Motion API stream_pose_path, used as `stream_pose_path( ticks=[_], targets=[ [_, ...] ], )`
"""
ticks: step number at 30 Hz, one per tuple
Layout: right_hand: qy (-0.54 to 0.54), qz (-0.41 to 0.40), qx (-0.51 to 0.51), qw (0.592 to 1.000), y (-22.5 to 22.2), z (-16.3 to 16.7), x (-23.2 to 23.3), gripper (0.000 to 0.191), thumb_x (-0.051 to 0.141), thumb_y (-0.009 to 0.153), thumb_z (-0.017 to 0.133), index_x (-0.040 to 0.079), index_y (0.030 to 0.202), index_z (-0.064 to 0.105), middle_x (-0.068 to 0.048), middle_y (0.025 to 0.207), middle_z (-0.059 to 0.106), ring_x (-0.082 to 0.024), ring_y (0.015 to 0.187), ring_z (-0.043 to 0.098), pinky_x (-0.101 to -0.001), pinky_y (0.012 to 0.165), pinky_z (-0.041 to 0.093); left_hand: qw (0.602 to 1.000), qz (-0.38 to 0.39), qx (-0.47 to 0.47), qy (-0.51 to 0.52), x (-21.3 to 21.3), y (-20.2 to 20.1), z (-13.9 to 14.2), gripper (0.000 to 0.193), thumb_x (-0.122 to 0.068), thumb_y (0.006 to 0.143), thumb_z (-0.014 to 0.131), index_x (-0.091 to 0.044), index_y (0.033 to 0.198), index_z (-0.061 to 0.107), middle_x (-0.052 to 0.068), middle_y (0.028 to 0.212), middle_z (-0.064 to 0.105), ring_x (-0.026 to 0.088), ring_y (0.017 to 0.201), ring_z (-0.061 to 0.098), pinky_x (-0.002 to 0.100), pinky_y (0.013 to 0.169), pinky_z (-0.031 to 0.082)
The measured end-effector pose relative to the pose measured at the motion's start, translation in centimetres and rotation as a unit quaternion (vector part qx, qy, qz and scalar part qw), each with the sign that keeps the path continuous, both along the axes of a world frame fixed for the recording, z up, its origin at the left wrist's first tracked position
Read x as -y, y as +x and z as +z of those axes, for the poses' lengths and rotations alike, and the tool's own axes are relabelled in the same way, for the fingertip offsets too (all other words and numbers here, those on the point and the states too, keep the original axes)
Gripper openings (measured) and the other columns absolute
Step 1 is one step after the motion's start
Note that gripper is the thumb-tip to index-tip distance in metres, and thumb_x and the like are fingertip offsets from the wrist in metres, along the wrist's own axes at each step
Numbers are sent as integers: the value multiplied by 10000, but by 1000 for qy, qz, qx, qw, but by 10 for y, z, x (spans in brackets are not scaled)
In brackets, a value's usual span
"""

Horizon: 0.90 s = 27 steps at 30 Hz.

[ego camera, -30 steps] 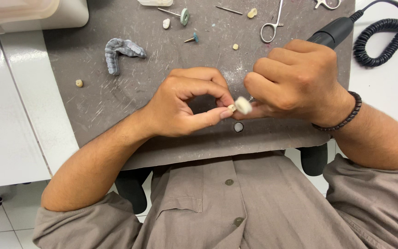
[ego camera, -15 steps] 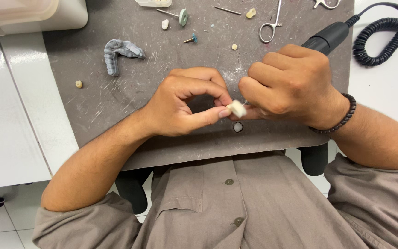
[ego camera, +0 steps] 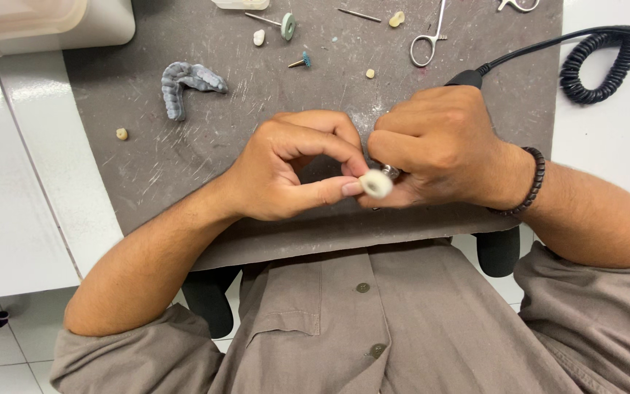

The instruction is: The person holds small dental prosthetic pieces one at a time and polishes them against a buffing wheel on a rotary tool, rotating each piece to work its surfaces, then sets finished pieces on the work mat and picks up new ones from a container.

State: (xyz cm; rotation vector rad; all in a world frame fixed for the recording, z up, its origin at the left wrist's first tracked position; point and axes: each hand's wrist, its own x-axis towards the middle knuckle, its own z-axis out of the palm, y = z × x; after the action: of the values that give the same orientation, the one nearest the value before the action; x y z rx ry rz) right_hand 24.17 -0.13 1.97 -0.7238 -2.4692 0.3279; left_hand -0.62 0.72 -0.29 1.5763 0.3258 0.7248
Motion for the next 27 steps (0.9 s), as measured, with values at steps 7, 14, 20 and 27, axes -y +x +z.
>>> stream_pose_path(
  ticks=[7,14,20,27],
  targets=[
    [-12,16,-12,1000,-1,4,0,501,403,811,880,125,651,495,-10,592,482,-204,504,524,-368,473,389,1000,-6,2,-16,1,0,2,94,-51,1008,755,-21,1095,737,59,999,699,120,929,682,249,855,561],
    [-2,44,-27,999,9,16,-5,535,381,845,865,109,629,459,-17,579,447,-204,484,483,-365,449,352,1000,12,9,9,5,-2,10,94,-45,979,781,-30,1068,752,58,984,694,123,907,692,245,818,570],
    [32,61,-49,996,8,21,-6,566,378,830,872,101,597,437,-21,553,408,-182,448,449,-344,418,328,998,26,22,59,4,-2,14,115,-23,939,804,-39,1044,758,52,955,687,145,913,701,266,815,588],
    [64,77,-70,993,5,29,-7,490,316,806,903,86,622,511,-20,547,453,-169,438,470,-310,404,336,996,26,38,77,2,-2,15,146,-9,924,818,-42,1053,757,51,954,680,161,922,695,280,828,592]
  ],
)
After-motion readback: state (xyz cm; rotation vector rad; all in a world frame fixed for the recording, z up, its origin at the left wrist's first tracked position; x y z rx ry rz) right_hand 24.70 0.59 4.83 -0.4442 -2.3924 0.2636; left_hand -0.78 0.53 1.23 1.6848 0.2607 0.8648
